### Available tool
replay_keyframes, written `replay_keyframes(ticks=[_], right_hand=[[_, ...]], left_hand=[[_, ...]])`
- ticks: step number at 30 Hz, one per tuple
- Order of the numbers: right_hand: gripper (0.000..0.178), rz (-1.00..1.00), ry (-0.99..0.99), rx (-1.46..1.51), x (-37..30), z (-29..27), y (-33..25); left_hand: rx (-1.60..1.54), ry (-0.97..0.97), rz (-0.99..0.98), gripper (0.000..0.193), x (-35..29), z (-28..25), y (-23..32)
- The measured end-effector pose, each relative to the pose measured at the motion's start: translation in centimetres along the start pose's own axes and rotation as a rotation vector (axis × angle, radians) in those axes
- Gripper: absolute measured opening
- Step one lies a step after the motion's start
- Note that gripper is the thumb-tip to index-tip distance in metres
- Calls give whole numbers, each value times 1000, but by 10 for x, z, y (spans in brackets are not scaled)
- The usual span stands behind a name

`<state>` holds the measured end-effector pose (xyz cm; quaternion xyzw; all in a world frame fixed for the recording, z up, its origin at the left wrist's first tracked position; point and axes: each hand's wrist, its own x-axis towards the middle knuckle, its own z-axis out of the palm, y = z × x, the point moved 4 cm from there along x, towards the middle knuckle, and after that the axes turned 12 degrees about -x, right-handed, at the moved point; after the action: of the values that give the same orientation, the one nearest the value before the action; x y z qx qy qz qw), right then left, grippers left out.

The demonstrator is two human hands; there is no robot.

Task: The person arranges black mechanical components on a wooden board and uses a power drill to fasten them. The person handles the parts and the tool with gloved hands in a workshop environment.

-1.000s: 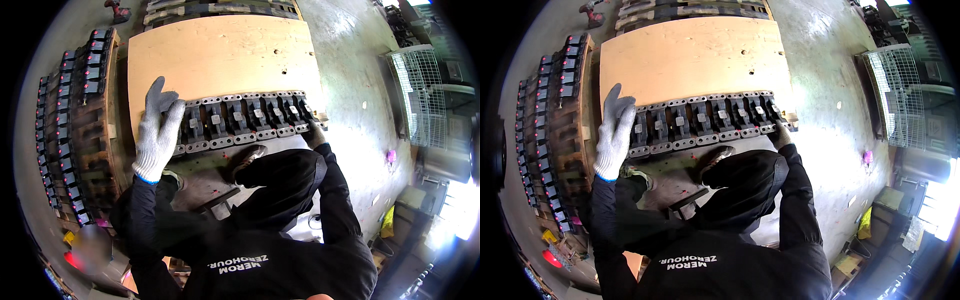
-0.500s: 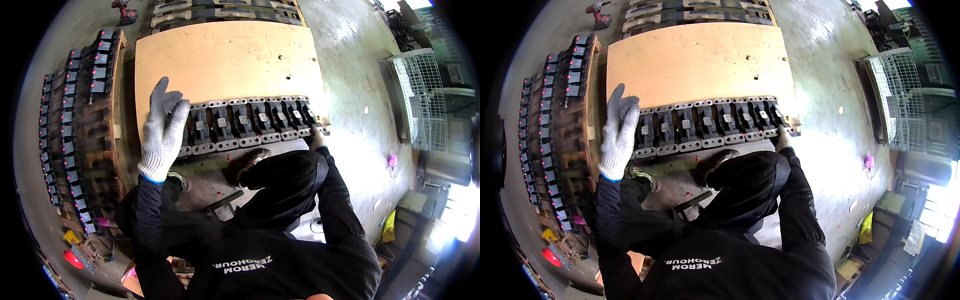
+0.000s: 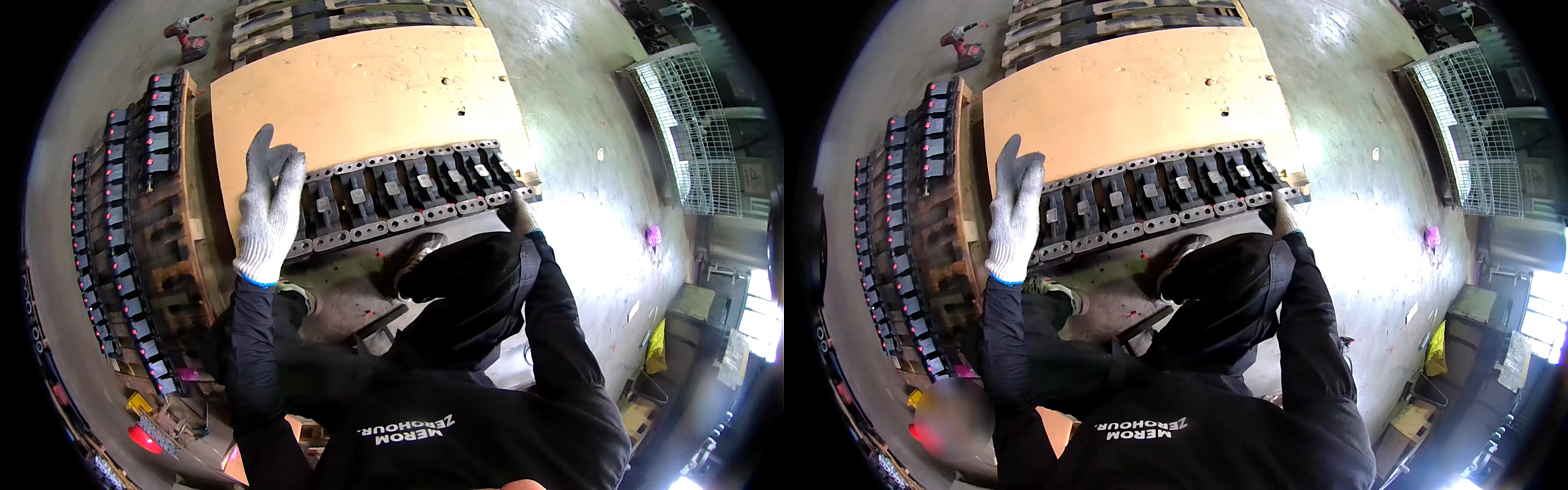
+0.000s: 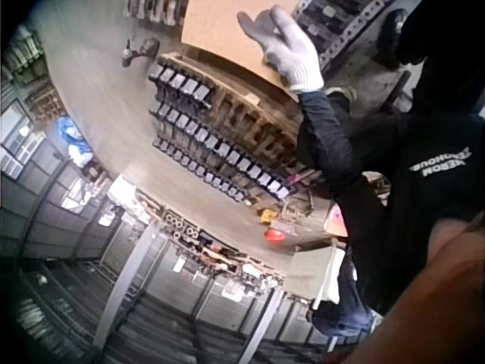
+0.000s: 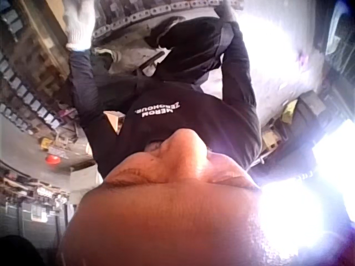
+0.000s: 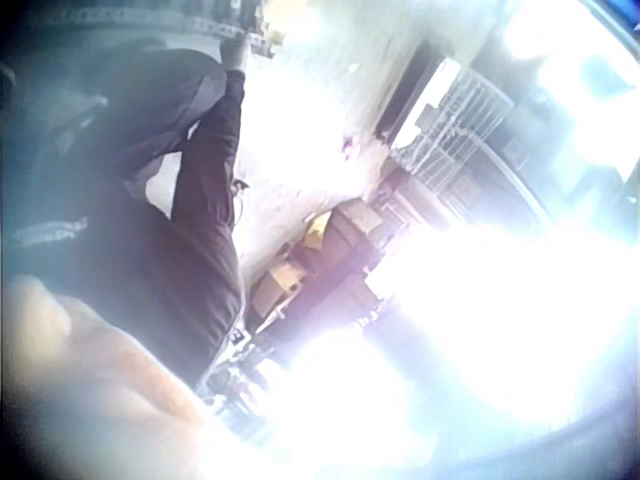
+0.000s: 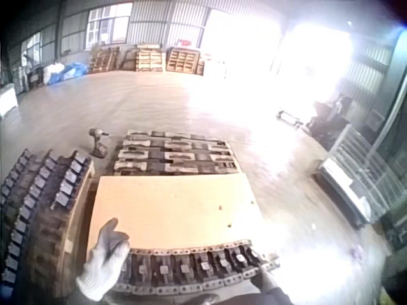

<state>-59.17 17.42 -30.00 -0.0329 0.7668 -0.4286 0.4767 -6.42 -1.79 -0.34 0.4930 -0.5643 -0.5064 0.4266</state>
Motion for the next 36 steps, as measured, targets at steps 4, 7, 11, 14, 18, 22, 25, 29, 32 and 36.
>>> replay_keyframes(ticks=[4, 7, 11, 14, 18, 22, 25, 29, 32, 36], right_hand=[[43, -227, 122, -103, 27, -68, -22], [35, -608, 119, 44, 34, -124, -91], [37, -784, -76, 165, -103, 29, -184], [41, -1006, -203, -95, -219, 144, -218], [44, -926, -392, -87, -296, 255, -210], [46, -681, -533, 44, -283, 294, -187], [43, -744, -517, -118, -299, 307, -186], [41, -630, -478, -168, -309, 319, -182], [39, -546, -406, -193, -304, 324, -185], [37, -499, -368, -192, -279, 331, -179]], left_hand=[[-66, 34, 82, 56, -6, -2, 8], [-6, 56, 259, 60, -4, -3, 8], [218, 70, 475, 27, -14, -18, 6], [67, 6, 246, 16, -19, -23, 24], [23, 50, 277, 14, -23, -34, 23], [153, 84, 312, 19, -4, -60, 9], [221, 108, 154, 28, 16, -126, -34], [247, 330, -65, 37, 41, -224, -149], [479, 420, -361, 52, 61, -273, -195], [639, 551, -450, 65, 81, -328, -252]])
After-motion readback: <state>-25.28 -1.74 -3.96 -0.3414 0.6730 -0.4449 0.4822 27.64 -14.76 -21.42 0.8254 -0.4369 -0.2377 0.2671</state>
